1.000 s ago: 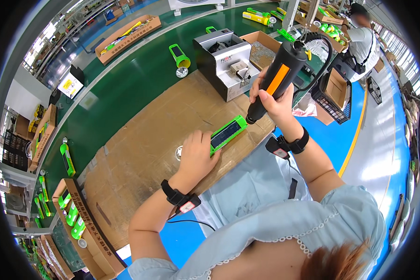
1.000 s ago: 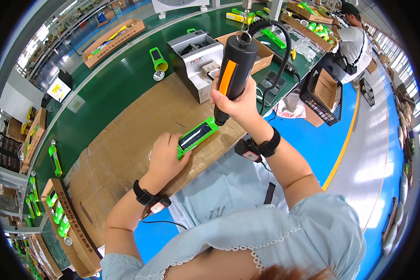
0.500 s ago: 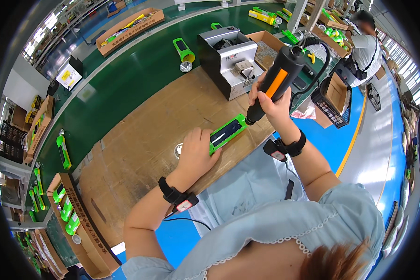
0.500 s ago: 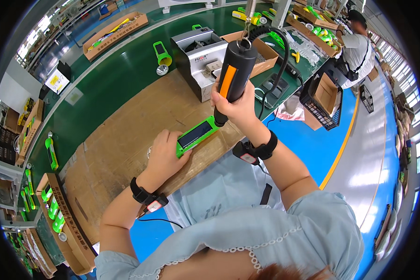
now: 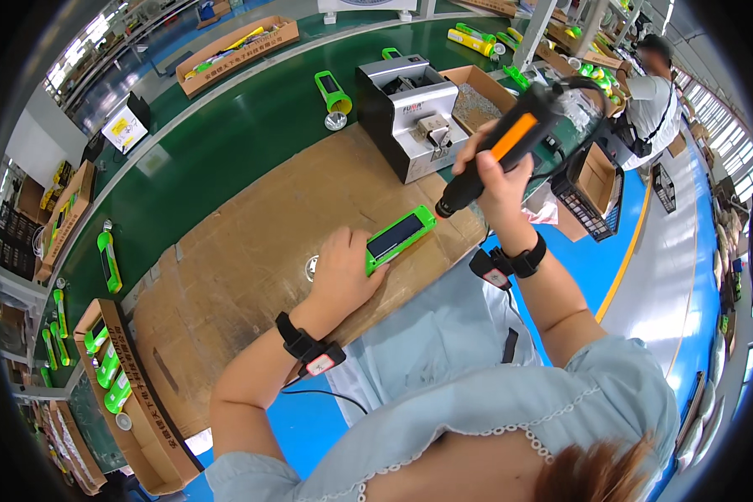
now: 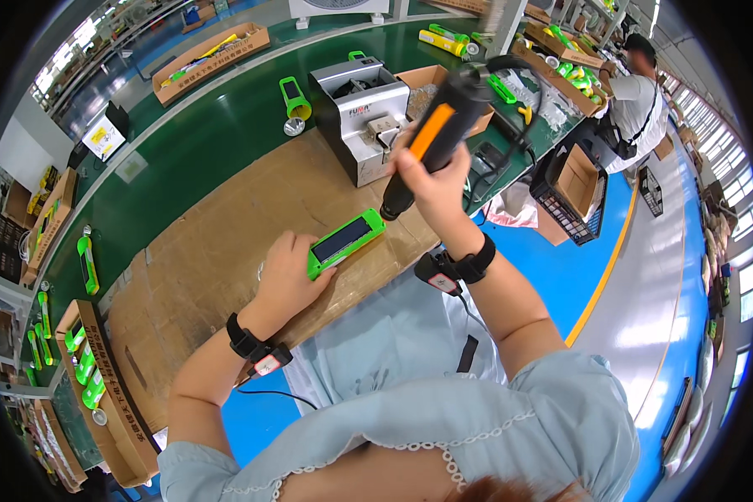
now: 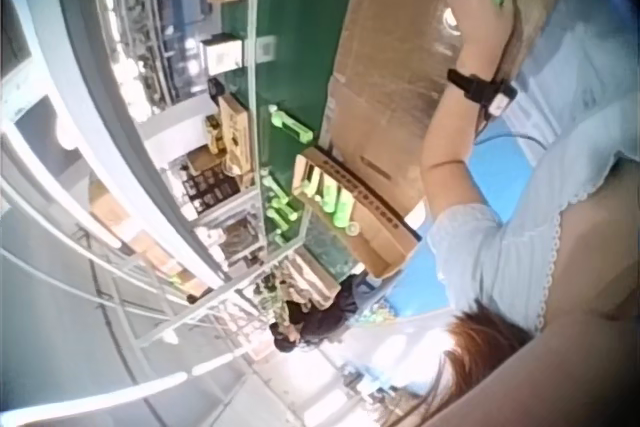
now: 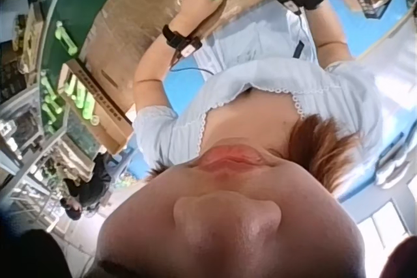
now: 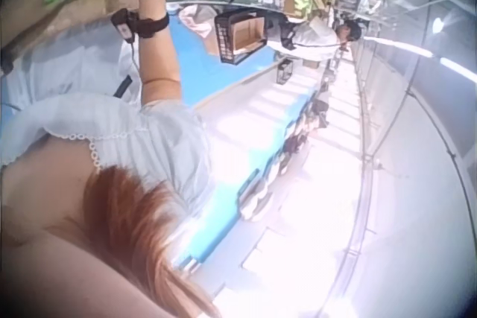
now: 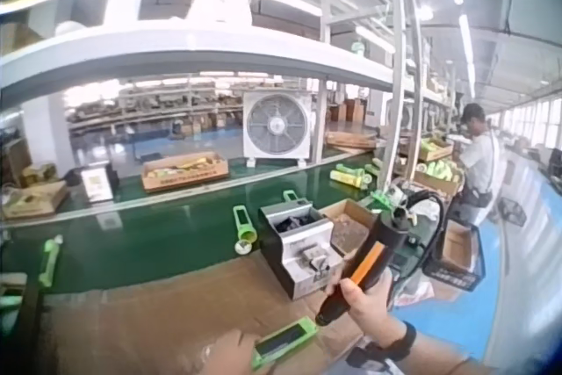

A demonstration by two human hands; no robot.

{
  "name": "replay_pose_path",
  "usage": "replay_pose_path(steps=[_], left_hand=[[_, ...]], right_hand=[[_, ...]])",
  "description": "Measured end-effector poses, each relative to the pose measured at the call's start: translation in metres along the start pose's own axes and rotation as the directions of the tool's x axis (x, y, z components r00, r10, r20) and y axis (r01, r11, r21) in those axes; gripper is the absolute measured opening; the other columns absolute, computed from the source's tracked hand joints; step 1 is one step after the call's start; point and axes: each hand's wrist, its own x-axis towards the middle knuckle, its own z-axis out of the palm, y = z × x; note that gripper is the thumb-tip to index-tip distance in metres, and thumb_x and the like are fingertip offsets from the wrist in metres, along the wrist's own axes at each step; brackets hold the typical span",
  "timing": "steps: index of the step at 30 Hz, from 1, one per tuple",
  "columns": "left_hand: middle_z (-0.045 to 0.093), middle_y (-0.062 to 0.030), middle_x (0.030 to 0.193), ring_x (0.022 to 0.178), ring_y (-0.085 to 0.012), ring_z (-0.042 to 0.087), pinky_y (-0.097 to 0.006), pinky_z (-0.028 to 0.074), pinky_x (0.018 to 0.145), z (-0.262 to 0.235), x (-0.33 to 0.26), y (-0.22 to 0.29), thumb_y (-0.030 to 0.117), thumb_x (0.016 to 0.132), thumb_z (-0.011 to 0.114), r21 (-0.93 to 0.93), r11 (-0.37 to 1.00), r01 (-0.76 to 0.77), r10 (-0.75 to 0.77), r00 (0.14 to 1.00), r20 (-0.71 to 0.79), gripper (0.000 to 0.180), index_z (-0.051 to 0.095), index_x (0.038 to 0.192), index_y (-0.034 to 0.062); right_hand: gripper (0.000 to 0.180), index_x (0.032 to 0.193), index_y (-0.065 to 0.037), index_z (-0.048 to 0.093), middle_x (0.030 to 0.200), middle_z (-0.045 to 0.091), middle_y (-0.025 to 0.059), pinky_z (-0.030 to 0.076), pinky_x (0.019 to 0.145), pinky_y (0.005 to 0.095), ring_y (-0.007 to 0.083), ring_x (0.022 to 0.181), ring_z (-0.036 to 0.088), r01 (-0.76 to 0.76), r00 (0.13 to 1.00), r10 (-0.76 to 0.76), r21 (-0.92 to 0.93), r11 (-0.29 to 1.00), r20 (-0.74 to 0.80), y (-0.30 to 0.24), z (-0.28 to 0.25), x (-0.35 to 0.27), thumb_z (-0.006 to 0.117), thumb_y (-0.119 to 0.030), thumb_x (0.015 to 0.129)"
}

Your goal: Assembling the internal and external components of solar-powered flashlights using an electric screwdriver.

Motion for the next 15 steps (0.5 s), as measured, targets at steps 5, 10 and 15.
replay_pose_path(steps=[5,10,15], left_hand=[[0.050,-0.0153,0.089,0.087,-0.0336,0.050,-0.041,0.042,0.075,-0.002,-0.001,-0.001,0.019,0.067,0.073,-0.016,0.999,-0.029,0.029,1.000,-0.012,0.038,0.055,0.097,0.0038],[0.049,-0.0151,0.091,0.088,-0.0336,0.049,-0.041,0.041,0.077,-0.002,-0.002,-0.001,0.019,0.066,0.073,-0.016,0.997,-0.070,0.069,0.997,-0.032,0.039,0.055,0.096,0.0032],[0.047,-0.0142,0.089,0.086,-0.0329,0.047,-0.041,0.039,0.074,-0.004,-0.002,0.002,0.015,0.062,0.074,0.100,0.986,-0.135,0.136,0.991,-0.001,0.041,0.052,0.094,0.0039]], right_hand=[[0.030,0.101,0.002,0.046,0.074,0.057,0.0107,0.050,0.058,0.0310,0.0194,0.061,0.059,0.255,0.942,-0.286,-0.177,0.950,-0.178,-0.006,-0.004,0.057,0.065,-0.015,0.084],[0.021,0.093,0.001,0.049,0.071,0.059,0.0104,0.050,0.056,0.0289,0.0177,0.058,0.059,0.284,0.918,-0.350,-0.309,0.908,-0.186,0.018,-0.009,0.098,0.064,-0.009,0.084],[0.030,0.091,0.000,0.047,0.069,0.059,0.0069,0.048,0.050,0.0261,0.0137,0.051,0.058,0.118,0.977,-0.153,-0.220,0.968,-0.147,0.026,-0.002,0.109,0.072,-0.009,0.077]])
